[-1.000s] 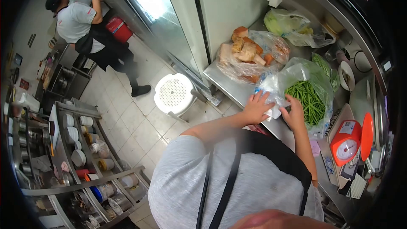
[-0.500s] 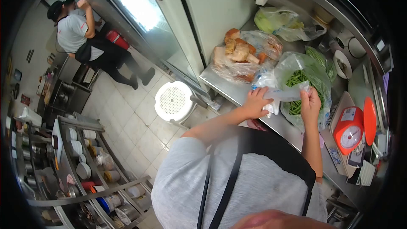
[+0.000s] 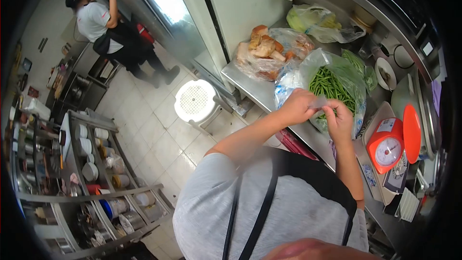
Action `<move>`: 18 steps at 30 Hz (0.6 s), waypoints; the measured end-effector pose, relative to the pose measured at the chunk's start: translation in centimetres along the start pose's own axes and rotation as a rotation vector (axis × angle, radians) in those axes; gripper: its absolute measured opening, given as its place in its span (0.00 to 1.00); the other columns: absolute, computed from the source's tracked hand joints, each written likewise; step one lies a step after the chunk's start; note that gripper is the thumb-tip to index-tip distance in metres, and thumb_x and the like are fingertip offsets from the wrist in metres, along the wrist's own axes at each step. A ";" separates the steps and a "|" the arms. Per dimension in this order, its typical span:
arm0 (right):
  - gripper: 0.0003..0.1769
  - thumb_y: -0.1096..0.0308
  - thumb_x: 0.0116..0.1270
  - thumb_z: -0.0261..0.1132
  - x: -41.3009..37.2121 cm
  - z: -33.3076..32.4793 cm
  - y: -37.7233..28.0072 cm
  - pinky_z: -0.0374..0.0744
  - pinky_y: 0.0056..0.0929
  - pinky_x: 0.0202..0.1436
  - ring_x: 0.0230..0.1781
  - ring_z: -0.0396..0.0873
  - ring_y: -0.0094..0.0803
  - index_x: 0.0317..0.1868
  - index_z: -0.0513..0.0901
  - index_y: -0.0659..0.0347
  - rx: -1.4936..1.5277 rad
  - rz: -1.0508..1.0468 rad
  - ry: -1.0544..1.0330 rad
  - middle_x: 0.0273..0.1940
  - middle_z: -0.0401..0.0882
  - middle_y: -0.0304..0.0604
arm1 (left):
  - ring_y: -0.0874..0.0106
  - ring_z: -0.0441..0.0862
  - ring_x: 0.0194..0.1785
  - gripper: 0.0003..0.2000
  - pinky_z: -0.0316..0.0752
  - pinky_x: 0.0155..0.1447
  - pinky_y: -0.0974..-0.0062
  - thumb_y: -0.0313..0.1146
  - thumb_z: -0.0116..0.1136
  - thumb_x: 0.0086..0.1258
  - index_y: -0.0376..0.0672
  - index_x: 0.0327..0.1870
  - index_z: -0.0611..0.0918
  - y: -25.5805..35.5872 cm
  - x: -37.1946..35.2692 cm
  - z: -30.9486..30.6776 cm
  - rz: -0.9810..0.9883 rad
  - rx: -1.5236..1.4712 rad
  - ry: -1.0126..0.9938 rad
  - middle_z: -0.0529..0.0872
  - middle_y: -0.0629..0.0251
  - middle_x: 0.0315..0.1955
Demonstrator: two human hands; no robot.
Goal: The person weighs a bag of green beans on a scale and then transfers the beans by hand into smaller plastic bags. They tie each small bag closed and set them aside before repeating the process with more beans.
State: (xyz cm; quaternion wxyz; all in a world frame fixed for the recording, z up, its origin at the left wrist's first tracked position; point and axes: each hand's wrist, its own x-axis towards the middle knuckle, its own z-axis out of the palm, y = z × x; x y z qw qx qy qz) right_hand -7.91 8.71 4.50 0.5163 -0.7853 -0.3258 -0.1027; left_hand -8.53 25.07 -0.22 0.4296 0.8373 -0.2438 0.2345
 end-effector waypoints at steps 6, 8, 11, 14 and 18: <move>0.19 0.71 0.52 0.63 -2.8 -0.9 4.2 0.69 0.26 0.45 0.41 0.72 0.29 0.44 0.71 0.66 0.274 0.167 0.061 0.41 0.73 0.43 | 0.62 0.75 0.25 0.07 0.67 0.29 0.71 0.32 0.58 0.51 0.38 0.26 0.77 1.7 -2.0 0.9 -0.295 -0.090 0.065 0.75 0.56 0.19; 0.26 0.69 0.50 0.65 -3.2 -0.5 3.4 0.67 0.29 0.50 0.47 0.69 0.31 0.50 0.68 0.66 0.192 0.090 0.021 0.47 0.70 0.45 | 0.64 0.75 0.24 0.08 0.67 0.29 0.72 0.32 0.58 0.52 0.36 0.25 0.76 2.3 -2.3 1.0 -0.414 -0.174 0.036 0.75 0.56 0.19; 0.31 0.68 0.48 0.66 -4.2 0.2 3.8 0.64 0.31 0.54 0.51 0.67 0.32 0.53 0.66 0.65 0.326 0.174 -0.201 0.49 0.69 0.45 | 0.66 0.74 0.23 0.08 0.68 0.29 0.73 0.32 0.58 0.54 0.36 0.25 0.76 3.0 -2.4 1.2 -0.290 -0.239 -0.086 0.76 0.57 0.19; 0.24 0.71 0.50 0.64 -4.2 -0.2 4.9 0.69 0.26 0.46 0.41 0.72 0.27 0.49 0.70 0.66 0.391 0.327 -0.367 0.42 0.74 0.40 | 0.67 0.74 0.24 0.08 0.68 0.30 0.74 0.32 0.57 0.54 0.36 0.26 0.76 1.9 -2.6 0.9 -0.254 -0.250 -0.139 0.76 0.58 0.19; 0.15 0.71 0.51 0.62 -3.7 0.6 4.1 0.71 0.22 0.35 0.31 0.72 0.21 0.41 0.75 0.66 0.601 0.533 -0.306 0.34 0.76 0.36 | 0.70 0.74 0.25 0.08 0.69 0.31 0.75 0.33 0.56 0.55 0.36 0.27 0.76 0.4 -1.9 -1.0 -0.372 -0.283 -0.134 0.77 0.59 0.20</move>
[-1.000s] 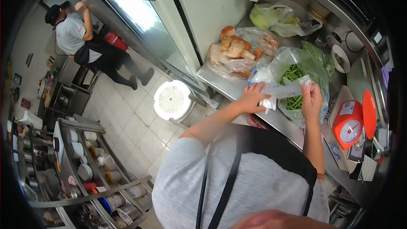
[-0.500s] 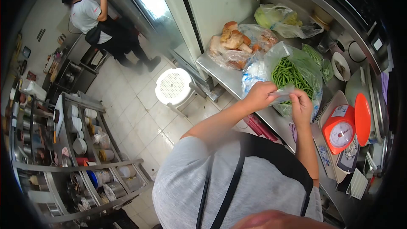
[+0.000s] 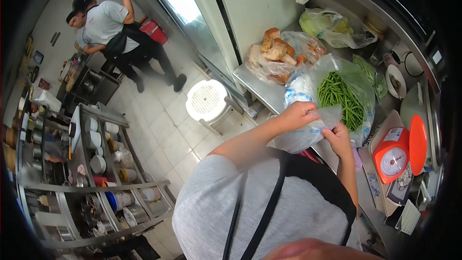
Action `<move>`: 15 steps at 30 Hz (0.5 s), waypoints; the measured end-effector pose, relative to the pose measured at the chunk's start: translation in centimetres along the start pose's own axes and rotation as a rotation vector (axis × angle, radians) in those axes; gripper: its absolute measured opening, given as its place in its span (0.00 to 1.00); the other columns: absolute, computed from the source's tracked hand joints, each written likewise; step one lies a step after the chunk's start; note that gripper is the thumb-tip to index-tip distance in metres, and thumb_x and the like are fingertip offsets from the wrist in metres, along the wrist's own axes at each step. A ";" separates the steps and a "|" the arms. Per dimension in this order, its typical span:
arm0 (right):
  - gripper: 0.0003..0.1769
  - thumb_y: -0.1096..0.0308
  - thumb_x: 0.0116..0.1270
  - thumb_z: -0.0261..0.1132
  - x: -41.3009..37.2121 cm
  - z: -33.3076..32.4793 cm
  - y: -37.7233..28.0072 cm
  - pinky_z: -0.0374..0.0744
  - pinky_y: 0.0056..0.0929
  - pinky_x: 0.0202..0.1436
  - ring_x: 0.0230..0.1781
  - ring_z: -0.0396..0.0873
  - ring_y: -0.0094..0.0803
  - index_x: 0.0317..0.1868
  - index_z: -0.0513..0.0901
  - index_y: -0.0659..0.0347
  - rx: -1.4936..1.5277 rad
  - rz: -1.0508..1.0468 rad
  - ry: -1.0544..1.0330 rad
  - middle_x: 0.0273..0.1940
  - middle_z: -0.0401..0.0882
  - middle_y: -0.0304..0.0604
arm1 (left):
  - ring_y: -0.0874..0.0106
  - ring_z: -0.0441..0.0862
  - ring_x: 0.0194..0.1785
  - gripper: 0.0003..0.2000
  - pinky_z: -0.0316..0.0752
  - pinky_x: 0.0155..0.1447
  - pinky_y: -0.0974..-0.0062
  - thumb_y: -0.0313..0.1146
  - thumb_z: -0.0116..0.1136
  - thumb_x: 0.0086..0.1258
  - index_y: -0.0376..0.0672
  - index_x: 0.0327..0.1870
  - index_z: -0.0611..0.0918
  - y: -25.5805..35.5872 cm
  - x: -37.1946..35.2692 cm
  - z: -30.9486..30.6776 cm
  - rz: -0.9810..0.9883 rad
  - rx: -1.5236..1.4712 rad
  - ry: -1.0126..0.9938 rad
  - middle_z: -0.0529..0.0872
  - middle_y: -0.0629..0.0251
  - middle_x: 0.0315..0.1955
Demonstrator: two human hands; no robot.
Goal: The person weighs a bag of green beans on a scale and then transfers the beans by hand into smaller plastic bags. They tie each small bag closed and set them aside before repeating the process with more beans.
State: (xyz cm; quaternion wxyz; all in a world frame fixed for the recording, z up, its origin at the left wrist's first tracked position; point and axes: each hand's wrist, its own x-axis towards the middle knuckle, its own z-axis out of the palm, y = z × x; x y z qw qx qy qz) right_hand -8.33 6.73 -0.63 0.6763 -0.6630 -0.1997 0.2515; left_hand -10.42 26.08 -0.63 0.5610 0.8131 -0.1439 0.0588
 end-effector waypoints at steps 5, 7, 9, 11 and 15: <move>0.14 0.64 0.53 0.62 1.8 0.2 0.0 0.69 0.22 0.27 0.24 0.69 0.19 0.35 0.77 0.66 -0.456 0.058 0.026 0.24 0.74 0.34 | 0.77 0.71 0.25 0.08 0.68 0.31 0.78 0.33 0.56 0.57 0.36 0.29 0.76 -2.5 1.8 -1.8 0.129 0.026 -0.029 0.76 0.61 0.20; 0.14 0.63 0.52 0.62 2.4 -0.1 -0.1 0.69 0.21 0.27 0.24 0.69 0.20 0.35 0.77 0.65 -0.489 0.035 0.067 0.25 0.74 0.35 | 0.79 0.70 0.25 0.08 0.67 0.30 0.79 0.33 0.56 0.57 0.36 0.28 0.76 -2.5 2.3 -2.9 0.015 0.009 -0.083 0.75 0.62 0.19; 0.15 0.63 0.52 0.63 2.8 -0.6 0.6 0.69 0.20 0.31 0.29 0.69 0.20 0.37 0.77 0.64 -0.422 -0.063 0.096 0.30 0.73 0.34 | 0.81 0.69 0.25 0.08 0.66 0.30 0.80 0.33 0.56 0.57 0.36 0.28 0.76 -2.8 2.7 -3.7 0.013 0.088 -0.157 0.75 0.64 0.19; 0.16 0.64 0.52 0.63 3.0 -0.4 1.0 0.68 0.18 0.35 0.32 0.69 0.19 0.40 0.76 0.63 -0.296 -0.154 0.130 0.34 0.72 0.33 | 0.82 0.68 0.25 0.08 0.65 0.29 0.81 0.33 0.55 0.57 0.36 0.29 0.76 -3.9 3.2 -4.2 -0.044 0.100 -0.229 0.74 0.67 0.18; 0.14 0.66 0.54 0.62 3.5 -0.2 1.1 0.67 0.17 0.37 0.32 0.67 0.17 0.41 0.73 0.61 0.083 -0.132 0.168 0.35 0.70 0.30 | 0.75 0.71 0.25 0.11 0.66 0.31 0.77 0.36 0.54 0.58 0.35 0.30 0.76 -4.7 4.6 -5.0 -0.114 -0.056 -0.284 0.75 0.61 0.20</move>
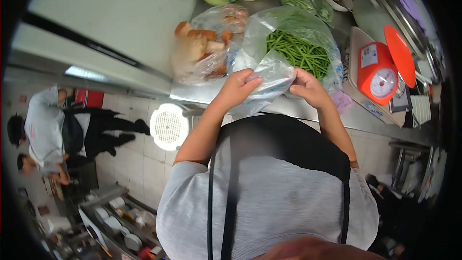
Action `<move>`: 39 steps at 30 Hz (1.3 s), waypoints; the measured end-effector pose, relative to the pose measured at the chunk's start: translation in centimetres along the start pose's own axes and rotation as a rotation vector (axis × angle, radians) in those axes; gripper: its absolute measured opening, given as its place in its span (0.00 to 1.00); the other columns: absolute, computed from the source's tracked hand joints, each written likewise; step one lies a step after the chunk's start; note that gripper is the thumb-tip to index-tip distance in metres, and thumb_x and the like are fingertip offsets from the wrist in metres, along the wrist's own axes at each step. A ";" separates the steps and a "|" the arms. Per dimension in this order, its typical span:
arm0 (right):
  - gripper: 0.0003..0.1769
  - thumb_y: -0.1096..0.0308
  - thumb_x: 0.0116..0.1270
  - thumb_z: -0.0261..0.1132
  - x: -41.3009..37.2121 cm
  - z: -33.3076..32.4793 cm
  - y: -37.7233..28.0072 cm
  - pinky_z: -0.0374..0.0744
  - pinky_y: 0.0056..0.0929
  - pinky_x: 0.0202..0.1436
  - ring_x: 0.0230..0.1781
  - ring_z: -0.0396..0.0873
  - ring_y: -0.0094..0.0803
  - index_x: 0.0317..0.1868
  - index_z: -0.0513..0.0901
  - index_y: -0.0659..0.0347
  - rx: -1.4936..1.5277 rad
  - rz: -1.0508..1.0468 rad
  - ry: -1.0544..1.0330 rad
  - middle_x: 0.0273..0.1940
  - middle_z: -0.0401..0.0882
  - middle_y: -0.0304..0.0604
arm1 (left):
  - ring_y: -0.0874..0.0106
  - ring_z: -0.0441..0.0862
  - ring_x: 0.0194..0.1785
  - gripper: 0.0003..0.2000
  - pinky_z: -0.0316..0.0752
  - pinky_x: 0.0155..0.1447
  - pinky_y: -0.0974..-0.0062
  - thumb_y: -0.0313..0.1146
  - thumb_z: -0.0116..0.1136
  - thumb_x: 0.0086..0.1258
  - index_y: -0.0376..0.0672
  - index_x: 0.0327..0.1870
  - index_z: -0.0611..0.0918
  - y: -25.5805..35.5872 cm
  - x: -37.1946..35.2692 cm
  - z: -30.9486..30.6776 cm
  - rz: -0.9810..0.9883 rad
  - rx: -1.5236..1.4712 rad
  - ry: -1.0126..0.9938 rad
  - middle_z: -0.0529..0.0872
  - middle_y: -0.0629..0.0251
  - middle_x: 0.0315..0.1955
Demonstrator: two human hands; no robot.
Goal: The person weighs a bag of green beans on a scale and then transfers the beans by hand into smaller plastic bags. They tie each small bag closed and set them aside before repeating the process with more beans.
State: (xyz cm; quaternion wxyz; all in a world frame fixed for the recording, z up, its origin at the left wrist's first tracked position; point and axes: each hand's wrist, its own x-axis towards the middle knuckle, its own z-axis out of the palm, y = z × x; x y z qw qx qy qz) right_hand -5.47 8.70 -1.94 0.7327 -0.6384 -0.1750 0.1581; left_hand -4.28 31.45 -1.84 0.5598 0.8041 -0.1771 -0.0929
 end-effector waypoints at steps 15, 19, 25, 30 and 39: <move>0.13 0.65 0.49 0.67 1.7 1.1 0.7 0.64 0.21 0.22 0.20 0.63 0.19 0.21 0.71 0.62 -0.447 -0.173 0.313 0.19 0.65 0.33 | 0.73 0.67 0.25 0.10 0.64 0.31 0.79 0.33 0.60 0.53 0.39 0.29 0.73 2.0 0.9 1.7 0.002 -0.191 0.074 0.71 0.64 0.25; 0.13 0.67 0.50 0.66 0.4 3.4 -0.1 0.65 0.20 0.24 0.20 0.63 0.17 0.20 0.69 0.60 -0.500 -0.008 0.098 0.19 0.64 0.31 | 0.78 0.66 0.25 0.07 0.63 0.30 0.81 0.29 0.55 0.56 0.38 0.25 0.71 -0.2 0.5 3.4 0.088 -0.133 -0.029 0.71 0.66 0.23; 0.10 0.71 0.51 0.65 -1.2 1.9 -0.5 0.66 0.17 0.26 0.20 0.64 0.16 0.21 0.70 0.57 -0.067 0.134 0.202 0.17 0.63 0.29 | 0.84 0.64 0.26 0.06 0.62 0.30 0.85 0.25 0.50 0.60 0.38 0.23 0.71 -2.7 -1.4 0.3 0.033 -0.420 0.407 0.73 0.73 0.24; 0.07 0.67 0.54 0.62 -3.1 0.2 -1.3 0.69 0.19 0.25 0.22 0.69 0.18 0.30 0.76 0.61 -0.357 0.317 -0.326 0.21 0.70 0.36 | 0.84 0.63 0.24 0.08 0.63 0.29 0.87 0.18 0.44 0.54 0.42 0.19 0.65 -2.9 -3.4 -6.4 0.240 -0.450 1.018 0.73 0.69 0.23; 0.17 0.59 0.58 0.58 -1.1 2.1 -0.2 0.71 0.28 0.31 0.27 0.74 0.30 0.39 0.75 0.66 -0.453 0.336 -0.126 0.27 0.76 0.45 | 0.64 0.75 0.28 0.08 0.69 0.34 0.69 0.33 0.56 0.54 0.38 0.28 0.72 -3.0 -1.9 0.7 -0.025 0.566 0.314 0.77 0.56 0.25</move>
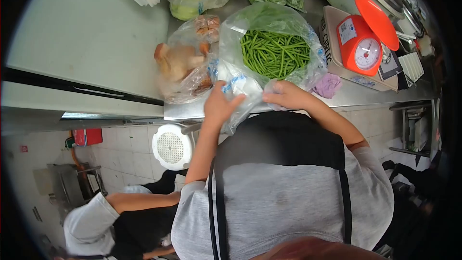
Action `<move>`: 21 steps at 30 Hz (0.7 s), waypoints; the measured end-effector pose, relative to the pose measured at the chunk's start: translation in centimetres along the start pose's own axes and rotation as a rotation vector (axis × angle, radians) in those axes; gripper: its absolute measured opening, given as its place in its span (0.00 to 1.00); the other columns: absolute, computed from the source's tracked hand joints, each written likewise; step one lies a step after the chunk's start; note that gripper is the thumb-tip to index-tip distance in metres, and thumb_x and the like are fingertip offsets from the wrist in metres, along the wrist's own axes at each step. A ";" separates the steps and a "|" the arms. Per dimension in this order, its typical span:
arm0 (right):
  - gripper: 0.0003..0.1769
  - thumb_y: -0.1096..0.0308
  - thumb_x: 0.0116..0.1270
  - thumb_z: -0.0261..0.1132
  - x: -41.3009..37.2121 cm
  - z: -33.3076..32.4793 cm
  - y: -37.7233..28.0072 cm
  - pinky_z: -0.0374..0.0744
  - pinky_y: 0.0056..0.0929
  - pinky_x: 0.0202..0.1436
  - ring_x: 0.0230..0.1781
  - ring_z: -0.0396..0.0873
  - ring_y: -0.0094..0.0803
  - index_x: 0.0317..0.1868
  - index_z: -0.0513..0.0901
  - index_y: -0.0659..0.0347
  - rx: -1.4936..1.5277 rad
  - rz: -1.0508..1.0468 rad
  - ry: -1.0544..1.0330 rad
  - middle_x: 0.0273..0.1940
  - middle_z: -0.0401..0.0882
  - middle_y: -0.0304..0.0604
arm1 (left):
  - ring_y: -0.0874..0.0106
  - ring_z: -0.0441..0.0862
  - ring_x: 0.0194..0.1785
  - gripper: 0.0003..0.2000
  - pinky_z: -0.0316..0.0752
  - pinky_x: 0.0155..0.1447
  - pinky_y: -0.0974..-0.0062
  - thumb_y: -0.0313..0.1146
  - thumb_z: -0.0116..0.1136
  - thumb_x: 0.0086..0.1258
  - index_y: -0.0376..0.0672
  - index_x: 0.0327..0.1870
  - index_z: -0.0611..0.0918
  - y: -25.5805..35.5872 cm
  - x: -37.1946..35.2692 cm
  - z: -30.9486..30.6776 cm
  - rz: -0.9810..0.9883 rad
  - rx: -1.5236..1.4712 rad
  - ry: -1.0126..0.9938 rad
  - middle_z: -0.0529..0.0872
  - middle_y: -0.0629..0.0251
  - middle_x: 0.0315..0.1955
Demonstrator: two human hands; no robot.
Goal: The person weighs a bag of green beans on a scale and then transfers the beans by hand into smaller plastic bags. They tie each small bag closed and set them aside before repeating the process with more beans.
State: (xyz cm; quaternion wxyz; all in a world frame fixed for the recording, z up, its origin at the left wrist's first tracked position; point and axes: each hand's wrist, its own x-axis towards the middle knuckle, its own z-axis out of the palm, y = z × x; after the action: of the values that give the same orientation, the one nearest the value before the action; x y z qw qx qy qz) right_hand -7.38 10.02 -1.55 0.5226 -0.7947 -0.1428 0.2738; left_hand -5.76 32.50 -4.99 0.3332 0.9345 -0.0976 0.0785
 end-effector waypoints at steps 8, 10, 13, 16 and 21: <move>0.28 0.70 0.57 0.51 6.9 4.5 1.6 0.71 0.37 0.47 0.47 0.72 0.46 0.60 0.58 0.62 -0.371 -0.280 -0.048 0.51 0.66 0.59 | 0.57 0.75 0.27 0.06 0.68 0.31 0.67 0.30 0.51 0.56 0.37 0.26 0.72 -1.3 1.3 0.1 -0.005 -0.253 -0.074 0.76 0.53 0.20; 0.27 0.70 0.57 0.51 8.9 4.6 -0.9 0.69 0.37 0.49 0.51 0.68 0.48 0.59 0.60 0.58 -0.540 -0.133 -0.025 0.53 0.65 0.58 | 0.56 0.74 0.26 0.04 0.67 0.30 0.67 0.28 0.50 0.55 0.37 0.25 0.72 -0.8 1.4 -0.9 -0.078 -0.301 -0.085 0.75 0.52 0.20; 0.27 0.68 0.58 0.50 11.8 5.3 0.1 0.68 0.35 0.51 0.56 0.63 0.46 0.60 0.60 0.54 -0.769 -0.241 0.133 0.54 0.64 0.58 | 0.58 0.74 0.25 0.05 0.67 0.30 0.68 0.29 0.51 0.56 0.38 0.25 0.71 -0.9 1.1 -1.0 0.091 -0.243 -0.105 0.75 0.53 0.19; 0.26 0.69 0.57 0.51 12.2 5.2 -1.0 0.68 0.34 0.52 0.58 0.61 0.46 0.59 0.62 0.54 -0.920 -0.277 0.111 0.53 0.65 0.57 | 0.59 0.73 0.23 0.05 0.67 0.29 0.70 0.29 0.52 0.55 0.38 0.25 0.71 -1.9 0.7 -0.5 0.040 -0.306 -0.161 0.74 0.53 0.19; 0.27 0.68 0.56 0.52 11.7 6.2 -0.5 0.67 0.36 0.53 0.57 0.61 0.51 0.59 0.62 0.57 -0.900 -0.222 0.122 0.52 0.66 0.58 | 0.73 0.71 0.23 0.05 0.66 0.30 0.75 0.29 0.53 0.56 0.38 0.26 0.72 -3.2 0.1 -0.2 -0.057 -0.438 -0.299 0.73 0.63 0.17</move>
State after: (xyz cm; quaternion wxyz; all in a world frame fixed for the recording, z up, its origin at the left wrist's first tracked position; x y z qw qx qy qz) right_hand -1.51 20.88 -6.28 0.1594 -0.9370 -0.3006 0.0795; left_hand -4.91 35.09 -6.73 0.5114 0.8437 -0.1341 -0.0931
